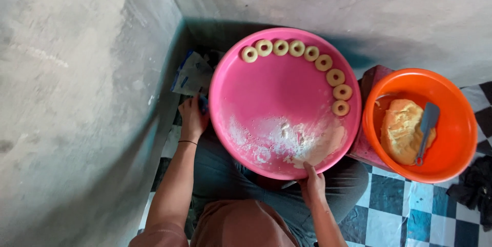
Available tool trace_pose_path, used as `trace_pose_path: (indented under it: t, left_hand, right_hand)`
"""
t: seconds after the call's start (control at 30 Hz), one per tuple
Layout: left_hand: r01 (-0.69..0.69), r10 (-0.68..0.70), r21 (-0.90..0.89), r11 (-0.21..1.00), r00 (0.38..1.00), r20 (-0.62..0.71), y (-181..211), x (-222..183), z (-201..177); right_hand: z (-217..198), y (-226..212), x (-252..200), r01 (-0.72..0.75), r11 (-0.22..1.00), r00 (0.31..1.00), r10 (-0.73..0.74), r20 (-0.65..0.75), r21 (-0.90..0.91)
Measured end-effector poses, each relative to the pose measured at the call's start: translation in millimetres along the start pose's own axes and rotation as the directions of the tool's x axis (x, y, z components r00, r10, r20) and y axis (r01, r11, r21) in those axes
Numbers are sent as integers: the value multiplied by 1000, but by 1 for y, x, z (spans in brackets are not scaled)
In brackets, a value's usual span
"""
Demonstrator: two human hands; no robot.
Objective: A person is manually forming donuts from dough, rolling them into balls and then shaping them into rings on a tray.
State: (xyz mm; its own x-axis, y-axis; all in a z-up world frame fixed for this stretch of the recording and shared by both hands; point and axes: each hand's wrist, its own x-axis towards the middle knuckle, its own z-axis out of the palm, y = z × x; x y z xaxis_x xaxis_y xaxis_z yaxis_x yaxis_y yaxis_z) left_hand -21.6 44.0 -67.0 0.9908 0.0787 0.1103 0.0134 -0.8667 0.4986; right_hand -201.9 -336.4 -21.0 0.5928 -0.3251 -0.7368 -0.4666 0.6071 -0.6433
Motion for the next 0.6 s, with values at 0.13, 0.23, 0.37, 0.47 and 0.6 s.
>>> trace_pose_path:
  t: [0.13, 0.23, 0.37, 0.47, 0.6]
  left_hand:
    - [-42, 2, -286, 957, 990, -139, 4, -5, -21]
    - [-96, 28, -350, 932, 981, -194, 14, -8, -26]
    - [-96, 42, -358, 929, 987, -156, 18, -9, -16]
    - [-71, 30, -364, 929, 993, -118, 19, -9, -4]
    - [9, -28, -449, 894, 999, -34, 24, -6, -7]
  right_hand:
    - [-5, 4, 8, 13, 1000, 1000, -13, -5, 19]
    - [-8, 7, 9, 22, 1000, 1000, -22, 18, 7]
    - [-8, 8, 10, 27, 1000, 1000, -27, 6, 2]
    - [-6, 3, 5, 33, 999, 999, -34, 18, 3]
    - [-3, -8, -7, -33, 998, 995, 38, 97, -55]
